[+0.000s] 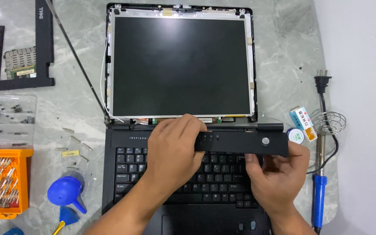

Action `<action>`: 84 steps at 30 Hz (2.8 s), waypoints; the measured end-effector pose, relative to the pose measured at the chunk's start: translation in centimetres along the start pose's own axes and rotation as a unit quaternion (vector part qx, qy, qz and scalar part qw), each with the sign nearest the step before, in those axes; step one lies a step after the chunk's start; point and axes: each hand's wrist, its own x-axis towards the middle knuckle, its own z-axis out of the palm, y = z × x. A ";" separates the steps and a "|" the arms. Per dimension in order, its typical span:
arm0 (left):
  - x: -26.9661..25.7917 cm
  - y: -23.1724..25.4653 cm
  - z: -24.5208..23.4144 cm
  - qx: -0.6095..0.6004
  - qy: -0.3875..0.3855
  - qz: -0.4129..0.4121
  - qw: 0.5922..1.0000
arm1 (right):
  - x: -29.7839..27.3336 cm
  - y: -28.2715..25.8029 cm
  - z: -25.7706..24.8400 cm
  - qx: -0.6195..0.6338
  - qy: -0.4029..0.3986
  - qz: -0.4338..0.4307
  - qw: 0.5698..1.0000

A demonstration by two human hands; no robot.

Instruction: The person uses a screwdriver to remove screws from the top bezel of a laptop, then uses a plastic pry tool to detach the bezel. The person removes the bezel and sets it aside, exposing the internal components.

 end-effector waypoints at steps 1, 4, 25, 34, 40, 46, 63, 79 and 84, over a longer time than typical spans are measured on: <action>-0.1 0.0 -0.1 0.000 0.001 -0.001 1.000 | -0.1 0.0 0.1 0.000 -0.001 -0.001 1.000; 0.0 0.1 -0.2 -0.003 -0.009 -0.004 1.000 | -0.3 0.2 0.1 0.016 -0.018 -0.041 0.999; 0.0 0.5 -0.8 -0.022 0.003 -0.008 1.000 | 2.3 -2.1 0.5 -0.183 -0.179 -0.114 0.960; 0.0 0.4 -0.6 -0.057 0.012 -0.009 0.998 | 1.6 2.1 0.9 -0.126 -0.202 -0.179 0.954; 0.0 0.6 -0.7 -0.041 0.029 0.008 0.999 | 1.4 2.6 1.2 -0.116 -0.182 -0.160 0.963; -0.4 0.5 -0.7 0.000 0.033 0.005 0.999 | 1.9 2.4 1.5 -0.154 -0.170 -0.169 0.959; -0.6 1.9 -4.4 -0.049 -0.156 -0.020 0.986 | 2.3 -1.0 1.4 -0.130 -0.153 -0.195 0.960; -0.9 0.6 -0.9 0.044 -0.130 -0.002 0.991 | -0.8 -4.5 1.3 -0.078 -0.115 -0.166 0.976; -0.9 0.4 -0.3 0.077 -0.124 -0.005 0.989 | -1.1 -4.7 1.7 -0.105 -0.079 -0.136 0.982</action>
